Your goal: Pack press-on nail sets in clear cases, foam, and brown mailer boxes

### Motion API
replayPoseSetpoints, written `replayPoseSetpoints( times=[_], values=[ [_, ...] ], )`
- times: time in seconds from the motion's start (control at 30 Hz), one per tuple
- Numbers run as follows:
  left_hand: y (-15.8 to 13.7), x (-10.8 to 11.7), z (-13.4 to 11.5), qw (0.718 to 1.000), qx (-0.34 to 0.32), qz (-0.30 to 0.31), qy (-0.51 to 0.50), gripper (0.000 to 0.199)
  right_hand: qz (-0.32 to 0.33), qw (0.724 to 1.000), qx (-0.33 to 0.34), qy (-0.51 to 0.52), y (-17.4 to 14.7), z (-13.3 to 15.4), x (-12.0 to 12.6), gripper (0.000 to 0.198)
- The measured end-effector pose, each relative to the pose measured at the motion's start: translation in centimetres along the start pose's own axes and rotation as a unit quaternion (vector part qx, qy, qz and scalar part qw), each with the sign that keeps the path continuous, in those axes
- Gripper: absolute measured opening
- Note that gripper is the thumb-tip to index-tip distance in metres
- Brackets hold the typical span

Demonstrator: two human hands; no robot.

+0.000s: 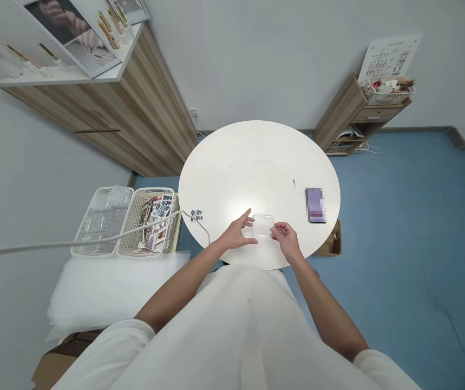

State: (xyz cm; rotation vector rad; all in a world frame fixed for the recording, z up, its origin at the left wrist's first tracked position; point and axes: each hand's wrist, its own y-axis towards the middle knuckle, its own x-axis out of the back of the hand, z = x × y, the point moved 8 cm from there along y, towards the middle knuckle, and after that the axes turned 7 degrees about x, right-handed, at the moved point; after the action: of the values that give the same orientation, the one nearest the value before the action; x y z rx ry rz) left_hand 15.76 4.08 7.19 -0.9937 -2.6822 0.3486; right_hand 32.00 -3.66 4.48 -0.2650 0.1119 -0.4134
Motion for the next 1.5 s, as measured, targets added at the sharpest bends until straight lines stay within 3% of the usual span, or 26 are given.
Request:
replayPoseSetpoints(
  times=[0.07,0.17,0.3,0.43,0.53,0.67,0.83,1.1,1.5],
  values=[
    [-0.2,0.0,-0.6,0.999,-0.022,0.006,0.047,0.105,0.019,1.000,-0.008,0.005,-0.1,-0.1,-0.2,0.036],
    [-0.3,-0.2,-1.3,0.996,-0.050,-0.008,0.073,0.090,0.043,0.999,-0.016,0.005,-0.1,0.0,-0.3,0.037],
    [-0.4,-0.6,-1.7,0.996,-0.059,-0.006,0.071,0.079,0.090,0.992,0.067,-0.056,0.0,2.3,0.1,0.054],
    [-0.4,-1.0,-1.8,0.997,-0.042,0.015,0.060,0.080,0.205,0.951,0.168,-0.157,-0.5,5.1,-0.3,0.084],
    [-0.3,-1.5,-1.9,0.998,-0.037,0.018,0.047,0.081,0.254,0.923,0.203,-0.207,-0.6,6.0,-0.5,0.075],
    [-0.3,-2.0,-1.5,1.000,-0.024,-0.004,-0.017,0.089,0.228,0.914,0.247,-0.226,-0.1,6.3,-0.1,0.057],
    [-0.8,-2.4,-0.8,0.997,0.002,-0.014,-0.075,0.082,0.223,0.916,0.264,-0.206,-0.2,6.1,0.1,0.057],
    [-1.1,-2.9,-1.8,0.992,0.007,-0.020,-0.121,0.081,0.226,0.920,0.276,-0.161,-0.1,7.4,-0.1,0.055],
    [-1.0,-2.9,-1.4,0.983,0.040,-0.010,-0.179,0.075,0.238,0.946,0.218,-0.035,0.9,6.0,-0.3,0.050]
  ],
)
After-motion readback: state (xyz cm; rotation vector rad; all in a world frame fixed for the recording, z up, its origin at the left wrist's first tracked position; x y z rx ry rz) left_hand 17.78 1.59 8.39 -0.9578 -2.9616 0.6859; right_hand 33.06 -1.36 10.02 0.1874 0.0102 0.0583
